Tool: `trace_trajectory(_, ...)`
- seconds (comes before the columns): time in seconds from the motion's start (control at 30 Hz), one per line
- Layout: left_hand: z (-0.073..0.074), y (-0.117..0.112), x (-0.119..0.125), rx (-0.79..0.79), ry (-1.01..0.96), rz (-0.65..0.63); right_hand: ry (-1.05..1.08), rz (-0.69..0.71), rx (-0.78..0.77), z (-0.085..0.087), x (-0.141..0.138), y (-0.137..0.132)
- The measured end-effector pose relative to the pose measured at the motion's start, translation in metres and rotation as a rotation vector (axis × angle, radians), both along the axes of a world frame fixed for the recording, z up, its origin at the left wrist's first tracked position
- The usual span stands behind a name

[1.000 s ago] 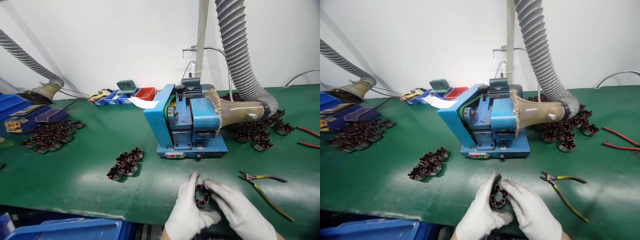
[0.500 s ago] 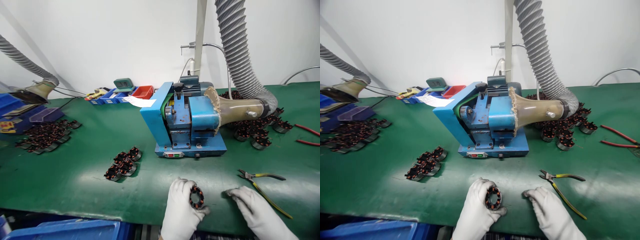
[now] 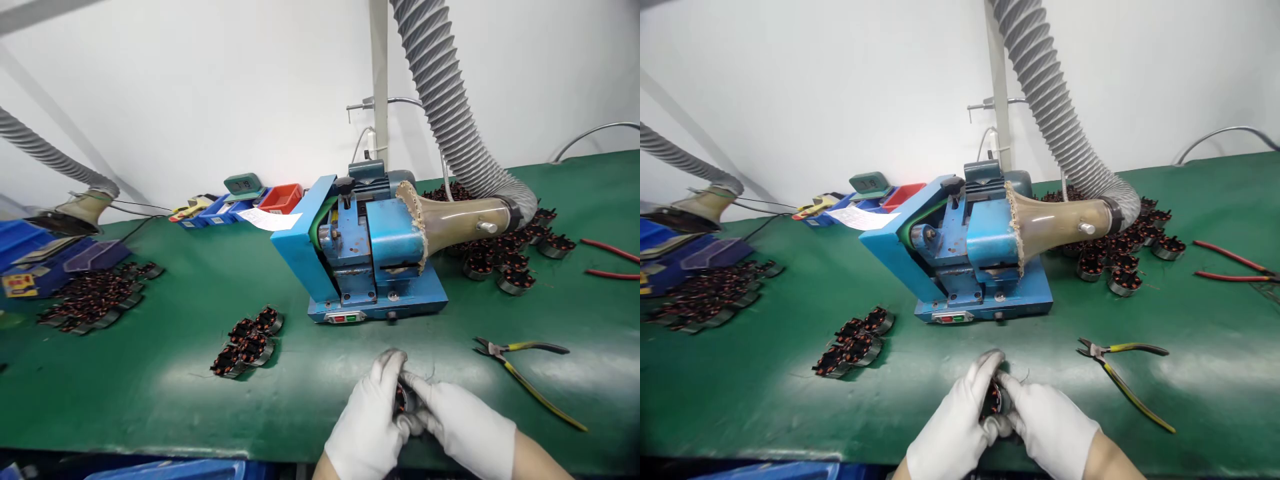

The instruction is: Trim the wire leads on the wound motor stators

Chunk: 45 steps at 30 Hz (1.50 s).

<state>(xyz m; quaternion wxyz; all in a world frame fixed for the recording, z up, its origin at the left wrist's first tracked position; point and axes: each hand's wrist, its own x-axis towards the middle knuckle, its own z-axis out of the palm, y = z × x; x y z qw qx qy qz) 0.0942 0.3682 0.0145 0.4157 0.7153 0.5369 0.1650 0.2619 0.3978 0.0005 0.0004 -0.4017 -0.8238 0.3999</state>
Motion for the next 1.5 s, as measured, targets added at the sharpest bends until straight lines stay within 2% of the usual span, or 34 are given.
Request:
trace_trajectory(0.07,0.004,0.001,0.002,-0.003,0.028,0.022,-0.051,-0.084,0.037,-0.004,0.002,-0.005)
trace_trajectory(0.17,0.006,-0.001,0.005,0.040,0.048,0.046,0.097,-0.226,-0.035,-0.004,0.001,-0.010)
trace_trajectory(0.3,-0.001,-0.006,0.007,0.153,0.079,0.049,0.336,-0.381,-0.228,0.001,0.000,-0.009)
trace_trajectory(0.5,-0.015,-0.015,0.016,0.403,0.120,0.124,0.441,-0.536,-0.590,0.004,0.006,0.000)
trace_trajectory(0.57,-0.016,-0.016,0.019,0.444,0.091,0.159,0.483,-0.662,-0.666,0.005,0.016,0.006)
trace_trajectory(0.63,-0.016,-0.016,0.021,0.445,0.042,0.169,0.541,-0.820,-0.551,0.006,0.028,0.012)
trace_trajectory(0.7,-0.016,-0.015,0.021,0.445,0.027,0.167,0.532,-0.876,-0.262,0.007,0.035,0.012)
trace_trajectory(0.77,-0.016,-0.015,0.020,0.461,0.041,0.161,0.439,-0.737,0.047,0.005,0.035,0.005)
trace_trajectory(0.83,-0.017,-0.015,0.020,0.483,0.065,0.155,0.379,-0.495,0.292,-0.001,0.026,-0.005)
trace_trajectory(0.9,-0.019,-0.015,0.021,0.487,0.094,0.158,0.358,-0.320,0.472,-0.010,0.016,-0.014)
trace_trajectory(0.93,-0.019,-0.016,0.021,0.487,0.105,0.165,0.345,-0.284,0.532,-0.014,0.013,-0.015)
trace_trajectory(1.0,-0.020,-0.016,0.021,0.491,0.098,0.178,0.299,-0.306,0.627,-0.020,0.013,-0.013)
trace_trajectory(1.13,-0.020,-0.015,0.022,0.503,0.062,0.214,0.207,-0.511,0.802,-0.018,0.032,-0.001)
trace_trajectory(1.2,-0.020,-0.014,0.023,0.517,0.065,0.218,0.214,-0.563,0.827,-0.012,0.040,0.000)
trace_trajectory(1.27,-0.021,-0.014,0.023,0.536,0.064,0.217,0.269,-0.529,0.808,-0.005,0.041,-0.004)
trace_trajectory(1.37,-0.023,-0.014,0.023,0.554,0.076,0.224,0.330,-0.313,0.769,0.003,0.031,-0.012)
trace_trajectory(1.5,-0.023,-0.015,0.023,0.530,0.083,0.218,0.250,-0.042,0.652,0.006,0.015,-0.011)
